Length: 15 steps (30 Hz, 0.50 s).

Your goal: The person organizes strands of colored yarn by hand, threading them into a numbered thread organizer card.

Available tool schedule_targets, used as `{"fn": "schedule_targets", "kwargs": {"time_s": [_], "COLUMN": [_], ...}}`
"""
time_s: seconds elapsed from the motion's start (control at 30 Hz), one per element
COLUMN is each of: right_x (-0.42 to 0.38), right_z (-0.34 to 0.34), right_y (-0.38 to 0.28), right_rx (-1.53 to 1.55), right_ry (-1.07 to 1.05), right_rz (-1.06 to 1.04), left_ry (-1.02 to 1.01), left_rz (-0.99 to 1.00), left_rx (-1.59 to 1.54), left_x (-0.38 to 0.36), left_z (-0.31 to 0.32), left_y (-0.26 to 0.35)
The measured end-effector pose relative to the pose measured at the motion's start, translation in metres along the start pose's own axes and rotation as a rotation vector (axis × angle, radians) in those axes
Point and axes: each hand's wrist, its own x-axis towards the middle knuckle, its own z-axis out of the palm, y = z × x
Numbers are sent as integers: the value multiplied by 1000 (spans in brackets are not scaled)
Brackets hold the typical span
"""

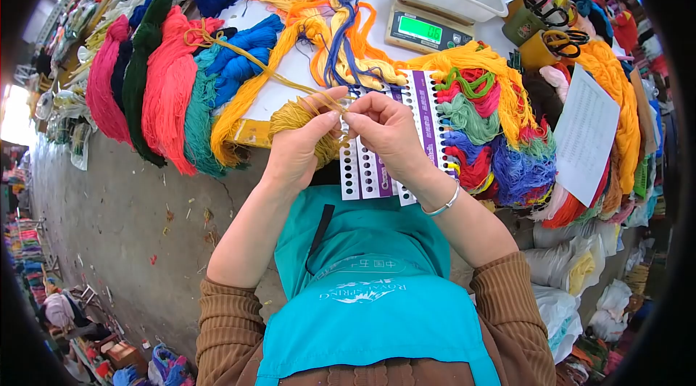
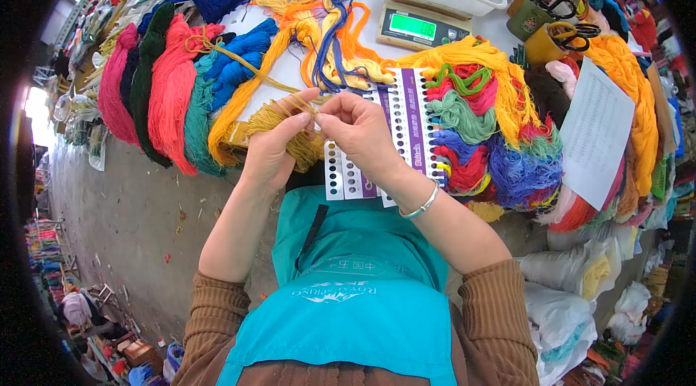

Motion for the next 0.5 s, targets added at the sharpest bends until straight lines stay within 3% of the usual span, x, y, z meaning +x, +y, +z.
{"fn": "schedule_targets", "kwargs": {"time_s": [0.13,0.5], "right_x": [2,4], "right_z": [-1,-1], "right_y": [2,-1], "right_rx": [17,216], "right_ry": [15,52], "right_rz": [-49,121], "left_ry": [5,-26], "left_rz": [-13,-20], "left_rx": [-9,-56], "left_x": [0,-1], "left_z": [-1,2], "left_y": [0,4]}}
